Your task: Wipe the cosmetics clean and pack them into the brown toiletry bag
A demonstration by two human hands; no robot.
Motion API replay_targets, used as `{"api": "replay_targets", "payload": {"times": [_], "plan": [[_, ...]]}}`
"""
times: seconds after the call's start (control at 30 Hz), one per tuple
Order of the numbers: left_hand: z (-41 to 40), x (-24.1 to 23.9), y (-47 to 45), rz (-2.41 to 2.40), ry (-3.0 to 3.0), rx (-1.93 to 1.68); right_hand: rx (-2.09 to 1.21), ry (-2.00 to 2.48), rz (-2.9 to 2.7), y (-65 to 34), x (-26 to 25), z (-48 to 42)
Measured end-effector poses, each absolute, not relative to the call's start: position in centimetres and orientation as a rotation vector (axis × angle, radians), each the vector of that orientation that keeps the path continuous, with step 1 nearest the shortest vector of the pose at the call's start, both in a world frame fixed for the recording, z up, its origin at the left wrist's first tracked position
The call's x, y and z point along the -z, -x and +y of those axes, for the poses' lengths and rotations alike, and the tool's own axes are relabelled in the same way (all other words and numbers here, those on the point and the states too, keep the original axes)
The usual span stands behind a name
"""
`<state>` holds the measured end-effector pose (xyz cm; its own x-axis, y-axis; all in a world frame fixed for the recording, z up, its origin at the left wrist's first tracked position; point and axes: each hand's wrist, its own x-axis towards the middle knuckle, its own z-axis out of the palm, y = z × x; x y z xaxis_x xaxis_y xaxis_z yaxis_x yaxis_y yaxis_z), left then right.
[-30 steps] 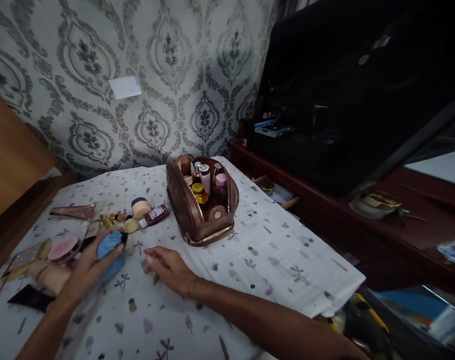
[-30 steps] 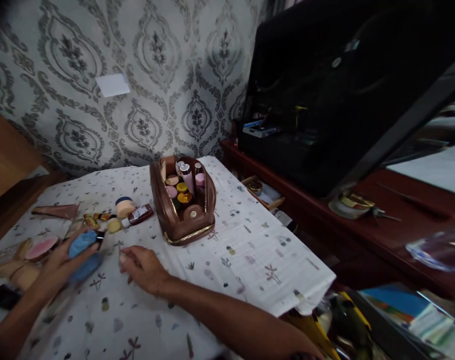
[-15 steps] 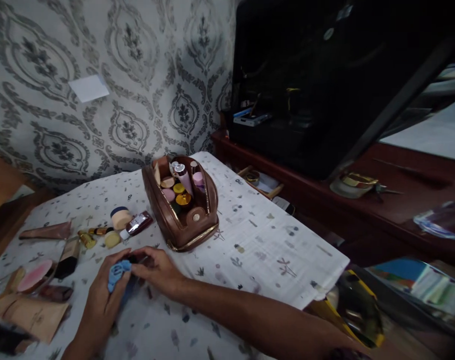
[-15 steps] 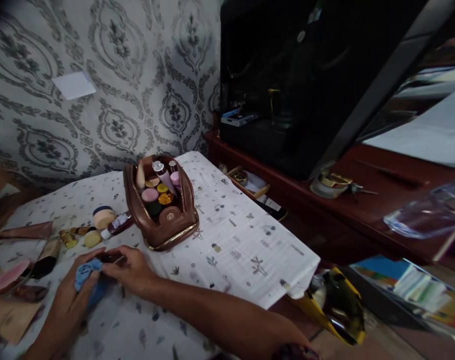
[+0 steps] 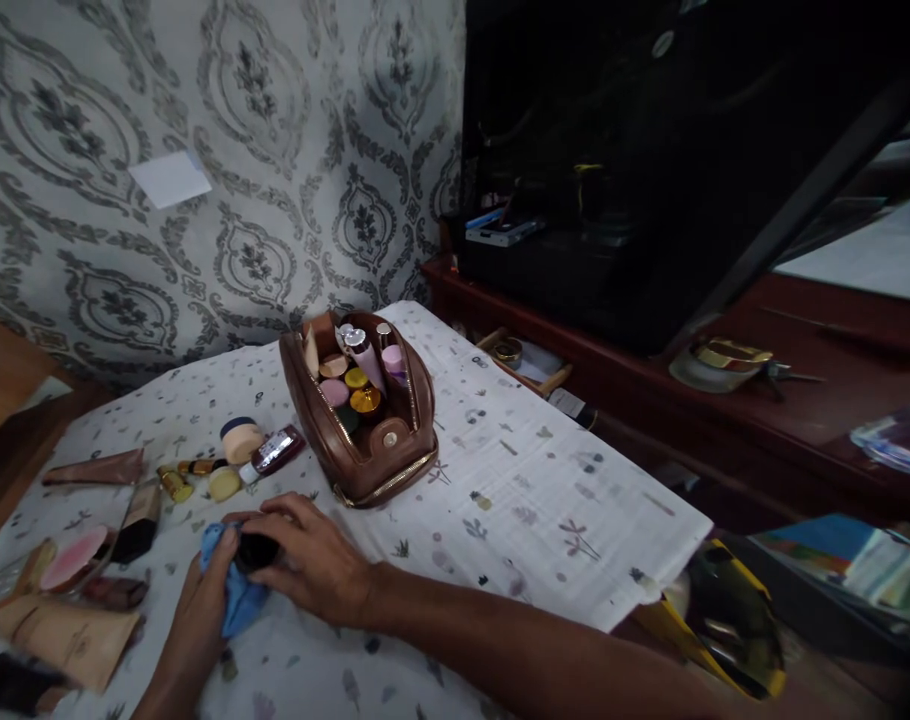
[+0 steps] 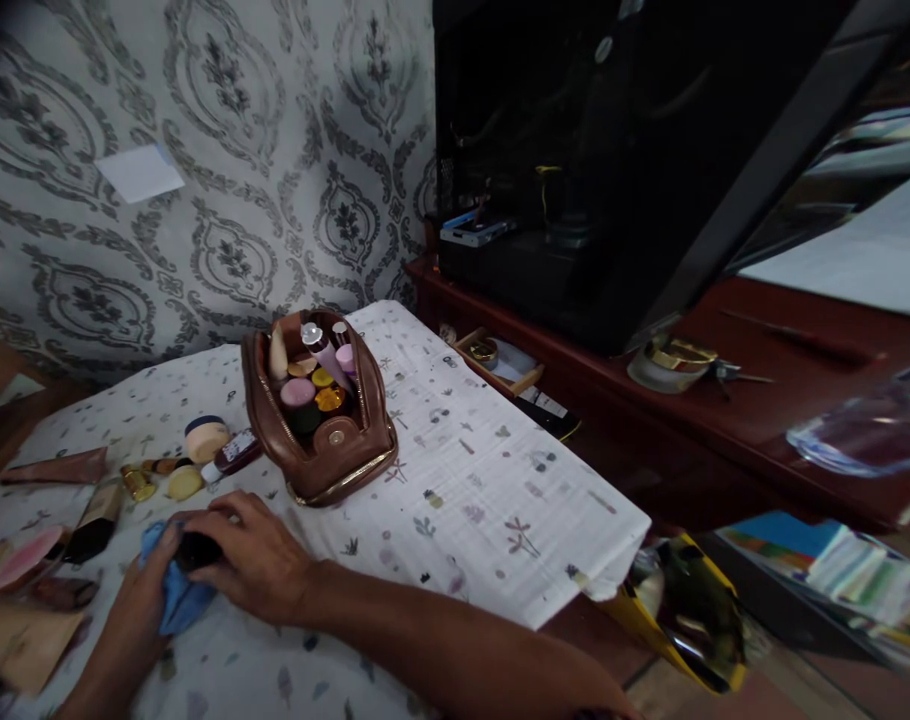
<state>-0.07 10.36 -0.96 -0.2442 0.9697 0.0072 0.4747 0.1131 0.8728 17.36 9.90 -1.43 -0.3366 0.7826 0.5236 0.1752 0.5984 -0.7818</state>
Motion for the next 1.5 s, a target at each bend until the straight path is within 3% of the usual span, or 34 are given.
{"api": "replay_targets", "payload": {"times": [0.23, 0.47, 0.77, 1.07, 1.5], "plan": [[10.1, 0.2, -0.2, 1.536, -1.417, -1.117, -0.933, 1.129, -1.816, -17.2, 1.1, 10.2], [10.1, 0.6, -0.4, 1.511, -1.010, -1.215, -0.840, 0.940, -1.999, -17.2, 1.7, 9.8], [10.7, 0.7, 0.7, 1.481, -0.853, -1.087, -0.747, 0.956, -2.106, -17.2, 1.0, 9.5], [10.0, 0.7, 0.3, 1.354, -1.046, -1.169, -0.919, 1.078, -1.898, -17.2, 1.4, 10.0], [10.4, 0.2, -0.1, 1.492, -0.997, -1.171, -0.707, 0.990, -2.101, -17.1, 1.4, 9.8]]}}
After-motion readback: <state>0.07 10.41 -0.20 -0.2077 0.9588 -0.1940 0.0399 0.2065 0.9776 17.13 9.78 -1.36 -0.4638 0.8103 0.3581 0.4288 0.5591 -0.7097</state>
